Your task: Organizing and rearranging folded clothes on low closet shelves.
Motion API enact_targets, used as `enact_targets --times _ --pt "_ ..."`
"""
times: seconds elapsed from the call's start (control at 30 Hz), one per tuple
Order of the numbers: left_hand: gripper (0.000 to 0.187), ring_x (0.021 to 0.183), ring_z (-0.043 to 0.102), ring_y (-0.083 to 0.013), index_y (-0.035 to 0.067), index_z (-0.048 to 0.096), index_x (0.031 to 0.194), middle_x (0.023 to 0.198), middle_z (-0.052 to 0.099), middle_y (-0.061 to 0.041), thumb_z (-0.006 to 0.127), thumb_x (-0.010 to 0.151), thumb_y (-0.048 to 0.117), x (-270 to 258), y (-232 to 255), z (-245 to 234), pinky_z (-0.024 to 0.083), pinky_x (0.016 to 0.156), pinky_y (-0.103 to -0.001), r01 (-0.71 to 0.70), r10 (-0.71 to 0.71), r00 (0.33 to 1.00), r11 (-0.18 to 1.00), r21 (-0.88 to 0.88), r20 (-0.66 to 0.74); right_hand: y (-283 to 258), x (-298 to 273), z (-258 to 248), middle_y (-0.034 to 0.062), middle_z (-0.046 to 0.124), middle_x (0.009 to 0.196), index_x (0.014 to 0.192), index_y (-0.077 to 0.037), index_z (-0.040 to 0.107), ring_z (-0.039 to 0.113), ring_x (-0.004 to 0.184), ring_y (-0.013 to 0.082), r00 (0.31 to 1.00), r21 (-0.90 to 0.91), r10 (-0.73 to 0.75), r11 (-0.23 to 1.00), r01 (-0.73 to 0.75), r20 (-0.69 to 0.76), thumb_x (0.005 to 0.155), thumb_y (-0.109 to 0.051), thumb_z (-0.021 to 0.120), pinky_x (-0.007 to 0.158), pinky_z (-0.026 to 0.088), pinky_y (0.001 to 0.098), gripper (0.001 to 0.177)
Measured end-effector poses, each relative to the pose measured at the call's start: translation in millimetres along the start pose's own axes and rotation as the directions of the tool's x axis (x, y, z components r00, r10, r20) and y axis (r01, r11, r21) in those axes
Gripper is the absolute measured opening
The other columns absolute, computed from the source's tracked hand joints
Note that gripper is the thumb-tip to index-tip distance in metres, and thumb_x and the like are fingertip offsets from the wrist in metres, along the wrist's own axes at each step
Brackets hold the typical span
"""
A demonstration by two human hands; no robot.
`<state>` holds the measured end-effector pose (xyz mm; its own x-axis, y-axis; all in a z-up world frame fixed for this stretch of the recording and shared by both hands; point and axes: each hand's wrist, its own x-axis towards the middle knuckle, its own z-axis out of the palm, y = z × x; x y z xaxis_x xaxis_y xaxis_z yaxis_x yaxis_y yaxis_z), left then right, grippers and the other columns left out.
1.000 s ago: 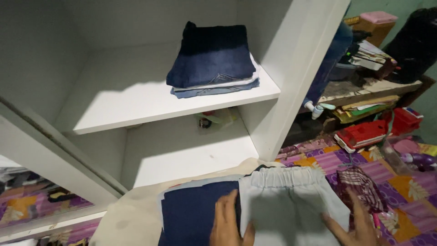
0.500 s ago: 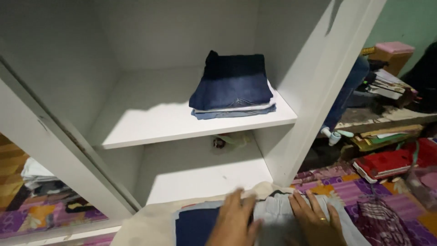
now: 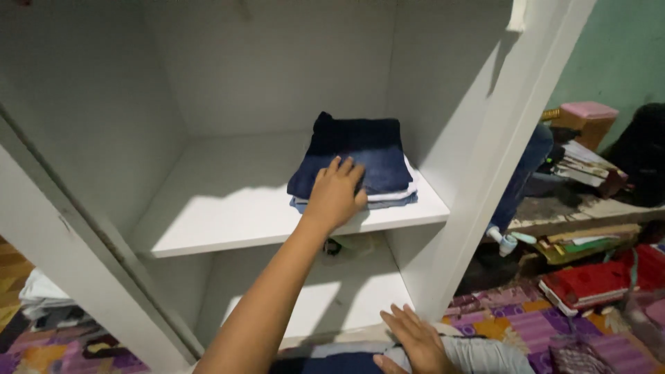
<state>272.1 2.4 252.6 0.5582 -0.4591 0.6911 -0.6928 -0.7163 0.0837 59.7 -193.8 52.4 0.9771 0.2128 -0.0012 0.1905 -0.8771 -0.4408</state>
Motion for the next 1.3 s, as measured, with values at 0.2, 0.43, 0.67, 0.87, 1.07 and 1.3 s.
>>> enact_targets --times 0.2,0.43,0.67,0.87,1.07,1.3 --pt "0.068 0.135 0.045 -0.0462 0.009 0.056 0.141 0.145 0.055 -0.019 0.078 0.079 0.023 5.3 6.8 2.9 0.039 0.103 -0.06 -0.048 0.037 0.998 0.977 0.206 0.058 -72.4 4.6 -90.8 0.0121 0.042 0.16 0.156 -0.02 0.044 0.043 0.148 0.027 0.999 0.577 -0.019 0.816 0.032 -0.028 0.091 -0.045 0.068 0.119 0.04 0.0442 0.074" --pt "0.058 0.131 0.053 -0.0428 0.014 0.062 0.136 0.142 0.061 -0.013 0.075 0.08 0.02 14.1 -8.8 8.9 0.044 0.096 -0.056 -0.05 0.047 0.999 0.986 0.161 0.022 -89.5 96.7 -144.0 0.0189 0.065 0.143 0.146 -0.007 0.053 0.062 0.131 0.0268 0.956 0.756 0.022 0.618 0.216 -0.291 0.098 -0.041 0.053 0.112 0.044 0.037 0.059" --pt "0.035 0.112 0.064 -0.0318 0.013 0.07 0.124 0.124 0.072 -0.008 0.066 0.089 0.015 33.1 -13.9 -25.0 0.046 0.092 -0.05 0.021 -0.046 0.988 0.986 -0.163 -0.149 -76.8 184.6 -169.9 0.0301 0.047 0.149 0.15 0.008 0.029 0.052 0.136 0.0407 0.986 0.909 0.067 -0.383 0.165 -0.151 0.102 -0.053 0.04 0.116 0.039 0.0517 0.079" --pt "0.036 0.122 0.063 -0.0323 0.011 0.069 0.125 0.125 0.071 -0.009 0.068 0.089 0.012 10.2 4.4 -76.2 0.044 0.101 -0.048 -0.069 0.016 0.973 0.972 -0.226 -0.231 -76.0 211.5 -184.9 0.0217 0.053 0.147 0.147 0.0 0.041 0.048 0.136 0.0397 0.984 0.778 -0.02 -0.616 0.127 -0.177 0.097 -0.058 0.032 0.114 0.034 0.059 0.078" --pt "0.053 0.139 0.052 -0.0327 0.013 0.067 0.133 0.143 0.062 -0.008 0.076 0.08 0.011 -60.6 44.7 -140.8 0.035 0.115 -0.054 -0.296 0.271 0.943 0.948 -0.113 -0.196 -69.7 165.9 -178.9 0.0126 0.058 0.145 0.148 -0.011 0.049 0.054 0.134 0.0319 0.962 0.787 0.182 -0.554 0.27 -0.202 0.103 -0.051 0.037 0.115 0.04 0.0556 0.061" --pt "0.052 0.145 0.047 -0.0307 0.018 0.066 0.134 0.152 0.056 -0.007 0.071 0.083 0.012 -169.0 80.2 -187.3 0.028 0.116 -0.059 -0.32 0.327 0.945 0.915 -0.246 -0.012 -80.1 19.4 -162.9 0.0088 0.063 0.141 0.146 -0.012 0.054 0.06 0.126 0.0273 0.901 0.853 0.383 -0.381 0.357 -0.206 0.106 -0.059 0.043 0.112 0.046 0.0478 0.063"
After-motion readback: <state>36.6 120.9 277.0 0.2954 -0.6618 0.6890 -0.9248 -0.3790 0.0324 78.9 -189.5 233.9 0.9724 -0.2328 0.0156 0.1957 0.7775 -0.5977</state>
